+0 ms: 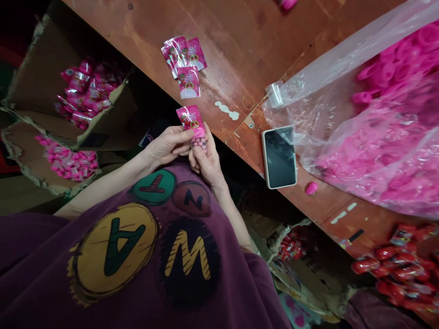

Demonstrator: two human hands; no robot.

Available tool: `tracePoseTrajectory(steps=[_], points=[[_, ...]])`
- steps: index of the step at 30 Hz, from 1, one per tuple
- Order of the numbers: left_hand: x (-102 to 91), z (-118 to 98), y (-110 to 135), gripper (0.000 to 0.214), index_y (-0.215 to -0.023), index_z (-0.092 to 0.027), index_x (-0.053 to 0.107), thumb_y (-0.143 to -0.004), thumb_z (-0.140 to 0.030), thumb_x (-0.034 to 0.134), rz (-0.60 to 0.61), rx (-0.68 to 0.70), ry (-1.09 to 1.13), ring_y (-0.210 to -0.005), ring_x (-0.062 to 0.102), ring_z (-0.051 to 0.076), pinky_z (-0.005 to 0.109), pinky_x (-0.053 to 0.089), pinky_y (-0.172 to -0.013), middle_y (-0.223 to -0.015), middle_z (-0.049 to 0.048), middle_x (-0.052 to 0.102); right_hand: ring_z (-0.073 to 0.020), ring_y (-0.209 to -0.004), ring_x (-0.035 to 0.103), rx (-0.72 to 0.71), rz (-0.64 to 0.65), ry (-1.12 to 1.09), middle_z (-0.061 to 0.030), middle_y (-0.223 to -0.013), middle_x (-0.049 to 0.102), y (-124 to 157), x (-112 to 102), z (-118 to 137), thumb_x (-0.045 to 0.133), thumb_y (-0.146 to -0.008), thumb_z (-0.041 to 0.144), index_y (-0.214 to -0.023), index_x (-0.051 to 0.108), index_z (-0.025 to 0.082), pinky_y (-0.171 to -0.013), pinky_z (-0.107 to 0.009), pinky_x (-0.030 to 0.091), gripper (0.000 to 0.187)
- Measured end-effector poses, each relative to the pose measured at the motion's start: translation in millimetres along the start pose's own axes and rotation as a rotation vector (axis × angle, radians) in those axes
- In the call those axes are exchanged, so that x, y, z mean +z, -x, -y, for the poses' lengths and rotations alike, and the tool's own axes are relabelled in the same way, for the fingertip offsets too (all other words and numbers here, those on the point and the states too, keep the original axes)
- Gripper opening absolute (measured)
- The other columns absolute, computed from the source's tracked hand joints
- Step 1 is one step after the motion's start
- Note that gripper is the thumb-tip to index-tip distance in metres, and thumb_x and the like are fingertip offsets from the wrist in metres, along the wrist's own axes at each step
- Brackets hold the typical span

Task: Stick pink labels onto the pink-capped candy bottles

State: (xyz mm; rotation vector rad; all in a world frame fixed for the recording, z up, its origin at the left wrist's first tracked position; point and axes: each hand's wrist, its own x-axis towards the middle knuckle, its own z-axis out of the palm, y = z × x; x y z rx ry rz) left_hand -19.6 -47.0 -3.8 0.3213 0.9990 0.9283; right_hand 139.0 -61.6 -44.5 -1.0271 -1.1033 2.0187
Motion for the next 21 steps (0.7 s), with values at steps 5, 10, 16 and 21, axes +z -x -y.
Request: tracePoseTrajectory(steps=[5,10,16,21], points=[[0.5,4.4,-1.0,0.046,-0.067,-0.015,0.058,-0.087,-0.042,0.089,-0.129,0.023,-0.084,-0.036,0.033,0.002,0.018,0.024,-0.042,-0.042,-0.0075,0.042,-0.0226,-0.102,0.071,-0.079,-0.118,0.307,-0.0106,-0.129,0.068,-9.8,0.1,-9.5,0.054,-0.099,0.073,-0.171,0.022,0.03,-0.087,-0.039,0.066,0.09],[3.0,7.2,-0.3,0.044,-0.071,-0.015,0.059,-0.089,-0.042,0.088,-0.173,0.006,-0.003,-0.037,0.032,0.001,0.017,0.025,-0.042,-0.049,-0.0071,0.048,-0.0269,-0.132,0.065,-0.144,-0.116,0.418,-0.0135,-0.155,0.057,-12.0,0.6,-2.6,0.058,-0.098,0.071,-0.167,0.033,0.025,-0.115,-0.044,0.057,0.087],[0.4,0.3,-1.1,0.043,-0.072,-0.015,0.059,-0.091,-0.043,0.086,-0.156,0.024,0.065,-0.036,0.027,0.001,0.017,0.027,-0.043,-0.046,-0.0096,0.04,-0.0213,-0.089,0.075,0.017,-0.039,0.167,-0.0061,-0.114,0.072,-9.0,6.1,-0.1,0.058,-0.1,0.071,-0.171,0.017,0.037,-0.074,-0.038,0.068,0.089],[-1.1,-3.2,-2.1,0.042,-0.073,-0.014,0.061,-0.085,-0.041,0.091,-0.176,0.02,0.013,-0.037,0.034,0.0,0.018,0.024,-0.042,-0.052,-0.0052,0.054,-0.0275,-0.145,0.059,-0.169,-0.129,0.351,-0.0132,-0.162,0.052,-12.3,9.3,-8.5,0.054,-0.1,0.071,-0.168,0.027,0.026,-0.119,-0.043,0.057,0.085]])
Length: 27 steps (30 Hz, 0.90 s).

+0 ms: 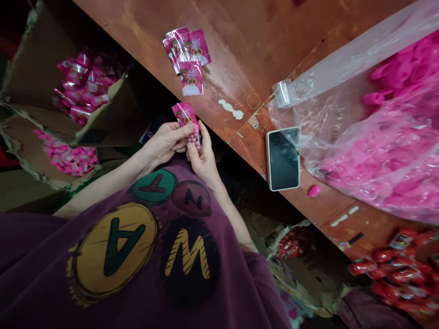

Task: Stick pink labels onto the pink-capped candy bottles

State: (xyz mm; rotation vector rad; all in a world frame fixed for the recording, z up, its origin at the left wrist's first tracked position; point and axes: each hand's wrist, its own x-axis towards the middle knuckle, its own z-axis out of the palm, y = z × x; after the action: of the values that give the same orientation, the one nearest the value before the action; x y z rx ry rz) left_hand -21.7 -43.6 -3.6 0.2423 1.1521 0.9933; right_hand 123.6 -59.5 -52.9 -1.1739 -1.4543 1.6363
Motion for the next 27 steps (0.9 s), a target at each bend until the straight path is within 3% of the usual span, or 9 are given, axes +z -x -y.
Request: tracePoseTrajectory(steps=[2,4,7,10,12,16,20,24,27], points=[[-0.2,1.8,-1.5,0.042,-0.071,-0.015,0.06,-0.084,-0.04,0.092,-0.036,-0.018,-0.038,-0.038,0.037,0.002,0.018,0.025,-0.041,-0.051,-0.0047,0.054,-0.0297,-0.15,0.055,-0.004,0.002,0.074,-0.0135,-0.165,0.049,-0.2,1.0,-3.1,0.052,-0.101,0.071,-0.168,0.028,0.024,-0.122,-0.045,0.054,0.085],[0.0,5.1,-3.6,0.045,-0.068,-0.015,0.058,-0.085,-0.04,0.091,-0.073,-0.012,-0.051,-0.037,0.037,0.002,0.019,0.025,-0.041,-0.049,-0.0052,0.052,-0.0305,-0.14,0.064,0.047,0.002,0.098,-0.0137,-0.155,0.059,-0.3,1.0,-5.4,0.054,-0.101,0.071,-0.17,0.025,0.025,-0.113,-0.046,0.06,0.087],[1.2,9.6,-6.5,0.05,-0.065,-0.016,0.055,-0.084,-0.045,0.091,-0.109,-0.003,-0.018,-0.036,0.033,0.002,0.019,0.026,-0.04,-0.046,-0.0069,0.047,-0.0249,-0.103,0.076,0.141,0.015,-0.017,-0.0096,-0.122,0.073,-0.2,-0.4,-4.8,0.059,-0.098,0.072,-0.17,0.022,0.03,-0.085,-0.04,0.069,0.092],[2.1,9.4,-7.5,0.049,-0.067,-0.016,0.057,-0.086,-0.047,0.089,-0.065,-0.037,0.038,-0.036,0.03,0.001,0.018,0.028,-0.041,-0.046,-0.0083,0.043,-0.0174,-0.067,0.067,0.241,0.058,-0.225,-0.0001,-0.086,0.067,1.6,-3.2,1.1,0.062,-0.097,0.07,-0.169,0.021,0.034,-0.057,-0.031,0.061,0.091],[1.8,7.6,-7.2,0.043,-0.071,-0.014,0.062,-0.09,-0.044,0.086,-0.025,-0.061,0.057,-0.036,0.028,0.0,0.017,0.03,-0.042,-0.05,-0.0069,0.048,-0.0158,-0.059,0.061,0.272,0.07,-0.311,0.0027,-0.078,0.062,3.8,-5.0,5.6,0.063,-0.098,0.068,-0.169,0.021,0.035,-0.05,-0.028,0.056,0.088],[-1.0,5.5,-5.7,0.031,-0.083,-0.013,0.069,-0.094,-0.039,0.083,0.012,-0.089,0.07,-0.038,0.03,0.0,0.018,0.034,-0.043,-0.065,-0.0015,0.065,-0.0193,-0.08,0.072,0.207,0.022,-0.217,-0.0049,-0.106,0.072,8.5,-7.9,9.3,0.061,-0.099,0.065,-0.168,0.025,0.035,-0.067,-0.034,0.065,0.083],[-2.7,-0.6,-4.3,0.033,-0.083,-0.016,0.067,-0.091,-0.042,0.086,-0.018,-0.055,0.042,-0.038,0.035,0.001,0.017,0.036,-0.044,-0.058,-0.0058,0.056,-0.0257,-0.117,0.072,0.082,-0.008,0.008,-0.0099,-0.152,0.061,13.5,-13.3,7.5,0.059,-0.101,0.063,-0.164,0.038,0.032,-0.094,-0.041,0.066,0.074],[0.1,-11.6,-4.7,0.031,-0.081,-0.018,0.066,-0.089,-0.039,0.088,-0.192,0.055,-0.046,-0.036,0.031,0.0,0.018,0.031,-0.041,-0.056,-0.0077,0.054,-0.0248,-0.108,0.072,0.093,-0.031,0.008,-0.0089,-0.146,0.065,20.3,-17.8,5.3,0.061,-0.1,0.063,-0.159,0.048,0.031,-0.091,-0.043,0.067,0.068],[3.0,-11.7,-6.8,0.04,-0.07,-0.017,0.06,-0.088,-0.037,0.09,-0.269,0.104,-0.097,-0.035,0.029,0.0,0.019,0.029,-0.04,-0.052,-0.0079,0.051,-0.0202,-0.088,0.072,0.194,-0.049,-0.179,-0.0086,-0.128,0.071,23.7,-18.9,4.7,0.065,-0.097,0.063,-0.156,0.05,0.031,-0.071,-0.035,0.066,0.069]])
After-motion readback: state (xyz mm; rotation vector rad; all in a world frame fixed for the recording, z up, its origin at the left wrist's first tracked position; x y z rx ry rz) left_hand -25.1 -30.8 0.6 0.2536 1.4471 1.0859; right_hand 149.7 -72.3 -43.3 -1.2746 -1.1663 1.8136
